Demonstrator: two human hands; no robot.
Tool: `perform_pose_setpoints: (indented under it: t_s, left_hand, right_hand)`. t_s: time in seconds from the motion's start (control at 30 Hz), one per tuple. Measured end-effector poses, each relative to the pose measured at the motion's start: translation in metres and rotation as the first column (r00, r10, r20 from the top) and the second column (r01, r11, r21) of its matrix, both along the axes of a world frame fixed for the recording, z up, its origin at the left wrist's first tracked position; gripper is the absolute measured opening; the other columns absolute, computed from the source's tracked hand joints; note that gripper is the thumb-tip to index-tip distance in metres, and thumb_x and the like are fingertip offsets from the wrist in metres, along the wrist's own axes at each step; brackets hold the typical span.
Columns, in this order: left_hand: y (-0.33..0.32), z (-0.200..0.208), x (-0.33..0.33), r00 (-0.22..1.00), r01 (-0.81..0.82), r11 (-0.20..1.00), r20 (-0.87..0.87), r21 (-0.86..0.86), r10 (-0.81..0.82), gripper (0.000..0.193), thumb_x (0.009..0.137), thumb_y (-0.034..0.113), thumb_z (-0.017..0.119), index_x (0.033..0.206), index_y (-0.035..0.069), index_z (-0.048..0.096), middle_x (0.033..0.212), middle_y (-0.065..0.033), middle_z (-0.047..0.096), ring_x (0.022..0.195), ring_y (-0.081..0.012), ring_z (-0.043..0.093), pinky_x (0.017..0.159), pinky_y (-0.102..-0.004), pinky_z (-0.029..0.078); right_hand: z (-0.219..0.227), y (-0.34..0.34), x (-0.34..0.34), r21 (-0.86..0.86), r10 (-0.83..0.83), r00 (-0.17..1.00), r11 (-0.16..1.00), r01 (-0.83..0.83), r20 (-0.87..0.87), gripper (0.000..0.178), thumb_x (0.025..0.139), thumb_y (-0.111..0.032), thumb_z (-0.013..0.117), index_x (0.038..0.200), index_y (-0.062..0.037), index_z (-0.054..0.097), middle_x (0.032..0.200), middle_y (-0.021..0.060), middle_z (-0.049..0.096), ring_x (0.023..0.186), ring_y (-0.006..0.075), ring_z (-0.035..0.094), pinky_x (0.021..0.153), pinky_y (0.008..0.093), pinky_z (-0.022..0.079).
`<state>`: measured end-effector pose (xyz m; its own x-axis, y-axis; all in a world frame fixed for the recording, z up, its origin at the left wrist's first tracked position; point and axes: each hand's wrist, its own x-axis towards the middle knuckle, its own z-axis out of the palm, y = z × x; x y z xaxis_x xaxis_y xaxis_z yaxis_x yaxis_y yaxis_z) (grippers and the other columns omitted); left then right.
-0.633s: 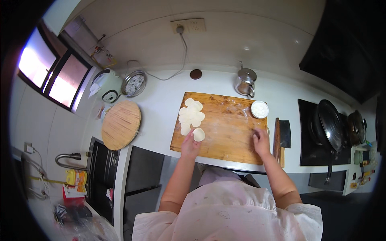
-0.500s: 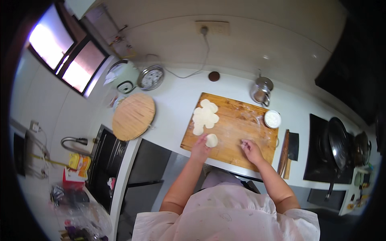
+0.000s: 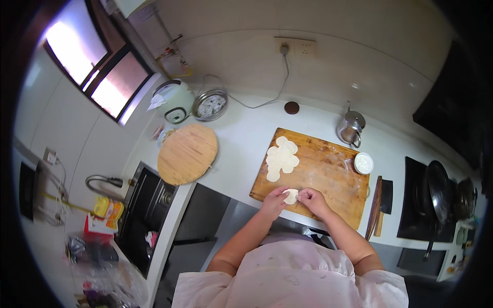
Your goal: The person repeatedly rolls small dough balls into flat circular discs using a wooden rolling pin on a floured cutting board. They rotate and reposition each piece to achieve an even shape, then stack the finished discs. At the end, the person walks to the refrigerator and opens the door.
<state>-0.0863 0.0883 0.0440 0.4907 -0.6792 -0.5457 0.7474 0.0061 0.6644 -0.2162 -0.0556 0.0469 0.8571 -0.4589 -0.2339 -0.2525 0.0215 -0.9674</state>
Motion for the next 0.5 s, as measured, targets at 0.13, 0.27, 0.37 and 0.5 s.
perform_pose_setpoints:
  t_s: [0.13,0.27,0.37,0.5]
  left_hand:
    - [-0.002,0.0,0.026,0.995,0.093,0.995,-0.029,-0.022,-0.093,0.028,0.099,0.006,0.06,0.127,0.003,0.059,0.12,-0.0107,0.065,0.111,-0.0219,0.065,0.09,-0.0364,0.057]
    - [-0.023,-0.004,0.057,0.996,0.09,0.996,-0.026,0.012,-0.089,0.025,0.099,0.006,0.06,0.124,0.004,0.062,0.117,-0.0084,0.067,0.109,-0.0206,0.065,0.09,-0.0366,0.056]
    - [-0.054,0.0,0.089,0.998,0.055,0.998,0.034,-0.007,-0.055,0.025,0.099,0.004,0.057,0.124,0.005,0.062,0.113,-0.0072,0.068,0.106,-0.0195,0.065,0.09,-0.0354,0.055]
    - [-0.091,-0.012,0.133,0.954,-0.082,0.996,0.291,0.022,0.072,0.034,0.096,-0.002,0.051,0.129,0.004,0.058,0.115,-0.0097,0.065,0.107,-0.021,0.063,0.092,-0.0362,0.053]
  right_hand:
    - [-0.007,0.016,0.008,-0.029,-0.137,0.99,0.99,0.138,0.029,0.019,0.093,-0.012,0.071,0.108,-0.0018,0.066,0.084,-0.0027,0.063,0.074,0.0061,0.052,0.068,0.0234,0.047]
    - [-0.017,0.041,-0.004,-0.143,-0.317,0.948,0.938,0.316,0.017,0.022,0.094,-0.012,0.068,0.113,-0.0015,0.065,0.083,-0.0003,0.064,0.074,0.0082,0.057,0.07,0.0246,0.049]
    - [-0.007,0.059,-0.025,-0.163,-0.391,0.914,0.914,0.372,-0.109,0.022,0.095,-0.011,0.066,0.115,-0.0013,0.065,0.085,0.0008,0.065,0.075,0.0088,0.059,0.071,0.0248,0.05]
    - [-0.023,0.079,-0.067,-0.151,-0.607,0.793,0.79,0.594,-0.058,0.022,0.095,-0.01,0.064,0.116,-0.0023,0.065,0.086,0.0015,0.066,0.076,0.0091,0.059,0.072,0.0252,0.051]
